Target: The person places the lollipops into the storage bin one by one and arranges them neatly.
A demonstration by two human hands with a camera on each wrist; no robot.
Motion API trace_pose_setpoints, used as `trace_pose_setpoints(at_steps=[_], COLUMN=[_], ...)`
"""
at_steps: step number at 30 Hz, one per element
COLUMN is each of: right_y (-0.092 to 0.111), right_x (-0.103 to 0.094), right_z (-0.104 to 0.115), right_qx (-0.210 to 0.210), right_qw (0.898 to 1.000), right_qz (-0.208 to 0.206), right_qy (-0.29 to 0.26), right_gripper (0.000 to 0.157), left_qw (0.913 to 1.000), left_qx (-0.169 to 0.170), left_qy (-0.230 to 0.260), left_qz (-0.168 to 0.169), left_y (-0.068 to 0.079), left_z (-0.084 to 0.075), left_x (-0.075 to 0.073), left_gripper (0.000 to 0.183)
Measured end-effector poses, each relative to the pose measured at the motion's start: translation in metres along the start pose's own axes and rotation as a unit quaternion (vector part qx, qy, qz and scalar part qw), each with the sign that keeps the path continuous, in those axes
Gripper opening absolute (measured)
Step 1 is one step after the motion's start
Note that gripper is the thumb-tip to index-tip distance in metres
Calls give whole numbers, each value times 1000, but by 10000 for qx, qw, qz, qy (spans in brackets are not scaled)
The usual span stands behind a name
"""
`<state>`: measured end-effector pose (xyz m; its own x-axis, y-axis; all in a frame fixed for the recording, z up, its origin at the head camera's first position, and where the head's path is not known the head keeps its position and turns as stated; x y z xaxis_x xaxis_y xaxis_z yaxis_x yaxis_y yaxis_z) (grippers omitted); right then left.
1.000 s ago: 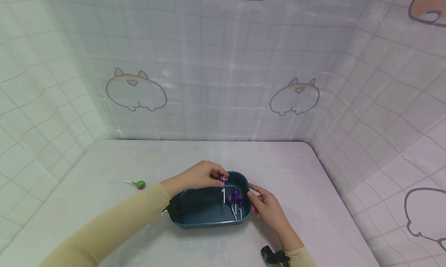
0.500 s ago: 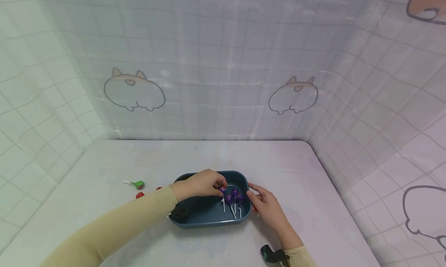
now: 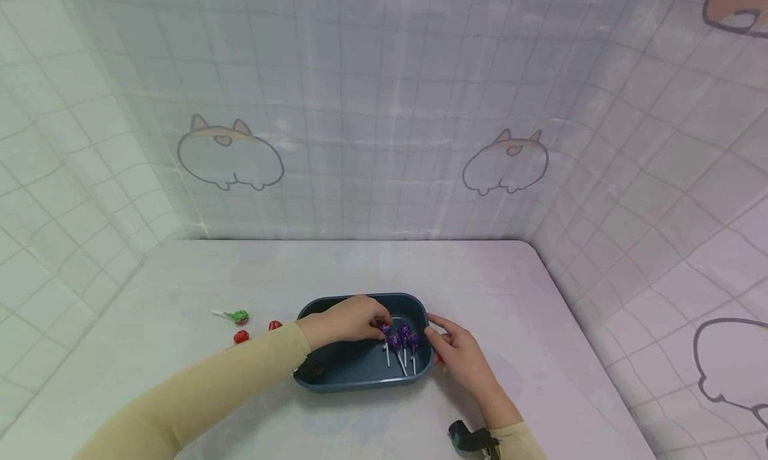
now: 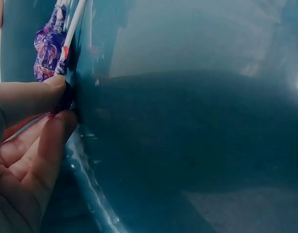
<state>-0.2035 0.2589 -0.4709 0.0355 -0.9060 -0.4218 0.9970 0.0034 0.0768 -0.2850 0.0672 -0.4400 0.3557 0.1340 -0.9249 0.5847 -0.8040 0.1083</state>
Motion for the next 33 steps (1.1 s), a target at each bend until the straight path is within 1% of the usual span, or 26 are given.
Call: trace_pose_setpoints(at_steps=[10,18,24,28,33], right_y=[0,0,0,0,0], right_x=[0,1,1,1,0], right_z=[-1,-1,0,0,-1], right_qx=[6,-45,-16,-8,39], right_qw=[10000,10000,10000,10000,10000], right_qz=[1,5,12,2,-29], right_qy=[3,19,-8,-16,31], right_gripper=[49,48,47,48,45], left_qw=[10000,9999,9999,9999,10000], left_qx=[2,-74,-70,-68,-12], left_qy=[78,141,108,105,87], left_qz=[14,16,2,7,-5], left_y=[0,2,4,2,1], left_z=[-1,1,-1,0,-1], left_x=[2,3,1,1,1], left_gripper=[24,29,25,23,23])
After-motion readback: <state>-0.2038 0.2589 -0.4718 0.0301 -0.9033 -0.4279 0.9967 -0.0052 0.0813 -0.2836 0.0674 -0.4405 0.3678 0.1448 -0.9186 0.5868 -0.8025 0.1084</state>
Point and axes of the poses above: each hand's wrist, its own y-axis away from the middle knuckle, its own x-axis out of the palm, z = x × y, the point moved 6 cm from there along -y, towards the middle knuckle, and after that the axes turned 2 degrees about z, right-handed, at the moved point
